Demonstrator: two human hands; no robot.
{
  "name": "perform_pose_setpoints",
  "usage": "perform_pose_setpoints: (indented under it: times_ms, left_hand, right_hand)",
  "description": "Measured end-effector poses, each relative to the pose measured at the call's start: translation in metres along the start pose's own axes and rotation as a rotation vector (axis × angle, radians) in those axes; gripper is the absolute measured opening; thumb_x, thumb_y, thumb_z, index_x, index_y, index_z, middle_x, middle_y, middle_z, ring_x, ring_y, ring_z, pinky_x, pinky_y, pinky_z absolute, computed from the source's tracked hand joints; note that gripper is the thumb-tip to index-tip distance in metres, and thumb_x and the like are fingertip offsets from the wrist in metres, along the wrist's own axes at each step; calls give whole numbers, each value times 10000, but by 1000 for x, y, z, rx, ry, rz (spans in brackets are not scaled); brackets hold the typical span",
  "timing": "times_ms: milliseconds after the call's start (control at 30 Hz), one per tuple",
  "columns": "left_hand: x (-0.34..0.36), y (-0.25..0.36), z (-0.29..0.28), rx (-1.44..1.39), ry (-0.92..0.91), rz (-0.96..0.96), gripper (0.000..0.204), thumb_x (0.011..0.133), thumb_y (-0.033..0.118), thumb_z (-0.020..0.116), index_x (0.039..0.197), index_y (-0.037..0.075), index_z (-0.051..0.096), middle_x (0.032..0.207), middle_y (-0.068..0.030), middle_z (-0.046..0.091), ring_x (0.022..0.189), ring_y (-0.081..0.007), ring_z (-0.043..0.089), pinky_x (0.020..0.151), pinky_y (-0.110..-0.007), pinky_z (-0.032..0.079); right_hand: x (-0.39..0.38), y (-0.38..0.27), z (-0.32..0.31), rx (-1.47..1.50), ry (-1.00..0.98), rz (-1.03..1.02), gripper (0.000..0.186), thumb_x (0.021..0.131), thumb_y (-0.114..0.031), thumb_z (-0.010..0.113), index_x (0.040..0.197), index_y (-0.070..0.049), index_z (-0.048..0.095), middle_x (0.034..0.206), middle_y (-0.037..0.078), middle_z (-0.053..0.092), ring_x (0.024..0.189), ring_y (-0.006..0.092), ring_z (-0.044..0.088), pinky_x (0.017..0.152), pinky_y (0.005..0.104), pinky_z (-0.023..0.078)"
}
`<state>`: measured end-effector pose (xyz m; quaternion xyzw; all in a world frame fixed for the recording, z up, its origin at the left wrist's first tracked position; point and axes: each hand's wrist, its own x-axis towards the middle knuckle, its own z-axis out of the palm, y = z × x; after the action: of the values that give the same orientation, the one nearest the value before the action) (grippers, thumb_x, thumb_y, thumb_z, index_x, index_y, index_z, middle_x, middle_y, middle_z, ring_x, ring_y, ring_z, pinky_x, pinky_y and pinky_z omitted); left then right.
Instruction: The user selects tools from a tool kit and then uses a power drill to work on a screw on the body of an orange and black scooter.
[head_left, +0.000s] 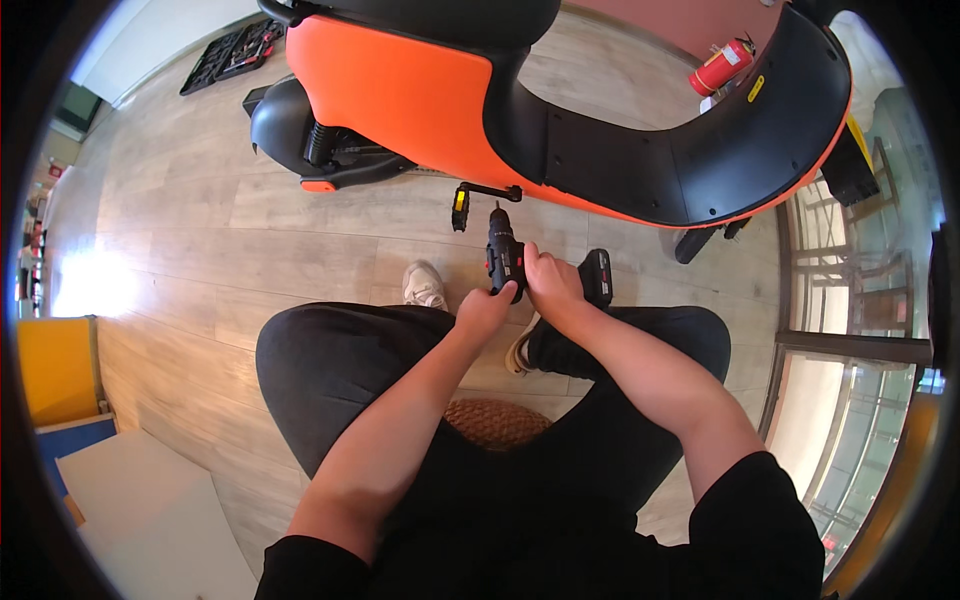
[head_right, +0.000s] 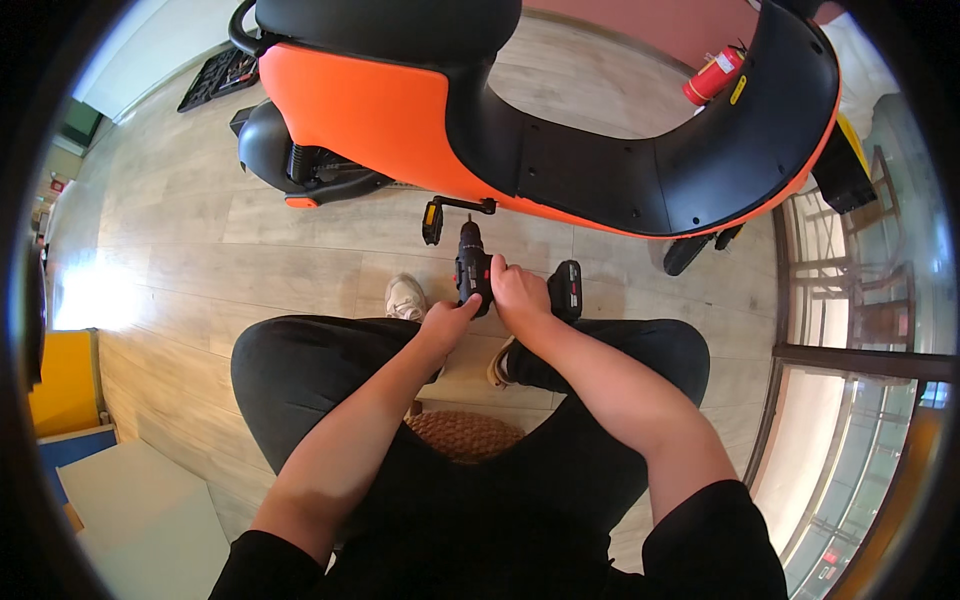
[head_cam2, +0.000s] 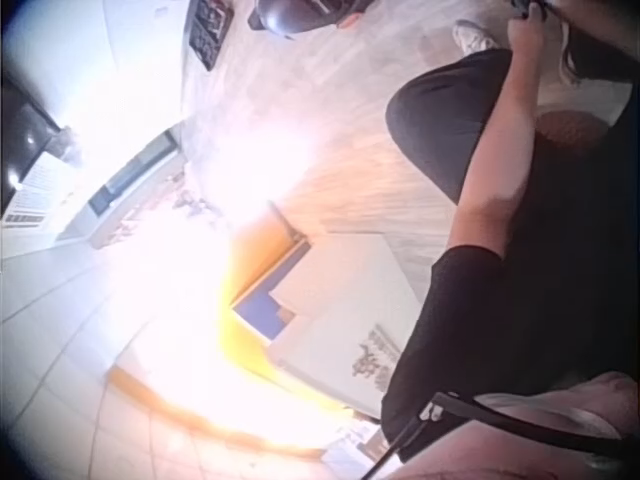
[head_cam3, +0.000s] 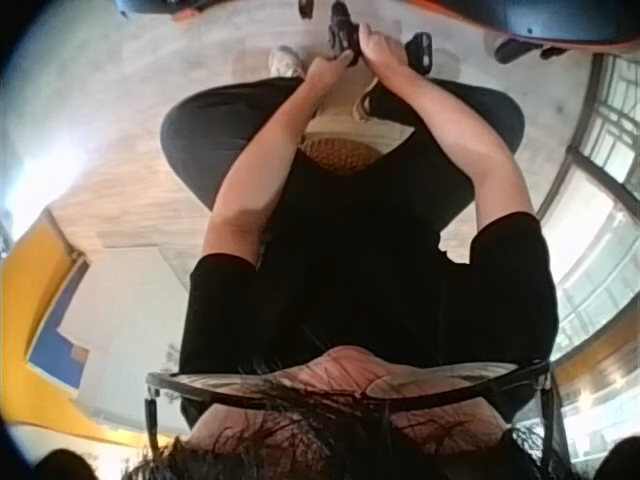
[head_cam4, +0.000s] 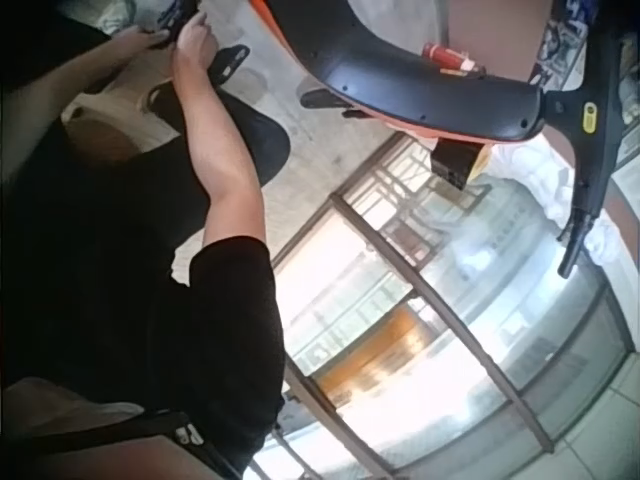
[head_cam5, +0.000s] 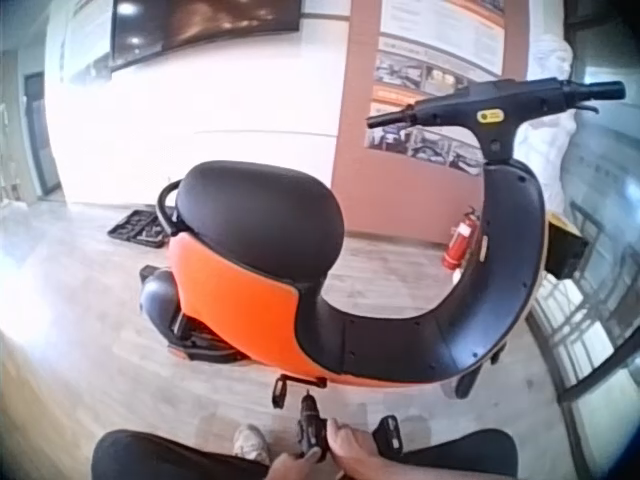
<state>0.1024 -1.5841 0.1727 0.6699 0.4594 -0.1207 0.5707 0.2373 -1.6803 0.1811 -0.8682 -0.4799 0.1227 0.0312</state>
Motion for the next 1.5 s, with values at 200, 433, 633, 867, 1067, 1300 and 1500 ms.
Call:
perform_pose_setpoints:
  times_ms: [200,433,633,867,1067,1300,1500]
  left_hand:
    - [12,-3,16,119,84,-58,742,960,607,539,1056,-111,699,1080,-360,682,1098,-490,657,951,-523,509]
    - [23,-18,22,-62,102,-23,694,961,576,571,1038,-105,679,1026,-345,695,1060,-487,669,912,-509,520]
    - [19,-10,18,-124,95,24,645,952,552,607,1000,-86,689,931,-291,712,961,-445,702,827,-483,529]
    - [17,-3,11,-157,7,-25,580,945,501,645,1007,-72,706,878,-234,718,883,-375,715,776,-442,528]
    - [29,-17,24,-157,13,-31,476,981,453,665,941,-21,647,674,-31,547,522,-160,530,493,-341,437]
    - [15,-1,25,-58,171,-66,499,961,452,683,977,-46,665,748,-79,624,657,-194,613,605,-379,482]
    - [13,-3,21,-36,213,-67,576,896,516,707,955,-56,697,897,-242,720,905,-402,719,794,-471,540]
  right_hand:
    - [-5,-9,9,2,9,100,250,884,-73,632,1084,-4,499,856,194,694,770,375,735,651,458,601]
    - [-1,-12,7,-48,-14,173,254,887,-70,644,1084,-6,497,856,178,694,760,352,740,631,440,603]
    - [2,-10,0,-25,-25,214,272,881,-63,657,1092,-7,495,868,181,698,781,351,742,651,438,608]
    - [5,-7,7,-25,-52,237,294,884,-68,662,1114,-14,487,888,182,700,812,359,744,669,447,609]
    - [5,-2,19,-10,-66,231,337,886,-67,661,1155,-26,463,906,191,699,813,375,741,676,467,606]
    - [2,-3,34,211,2,247,341,872,-58,645,1147,-4,450,870,226,682,794,427,713,673,522,579]
    - [1,-5,47,326,57,215,314,867,-24,636,1113,11,444,856,244,673,785,449,698,670,527,569]
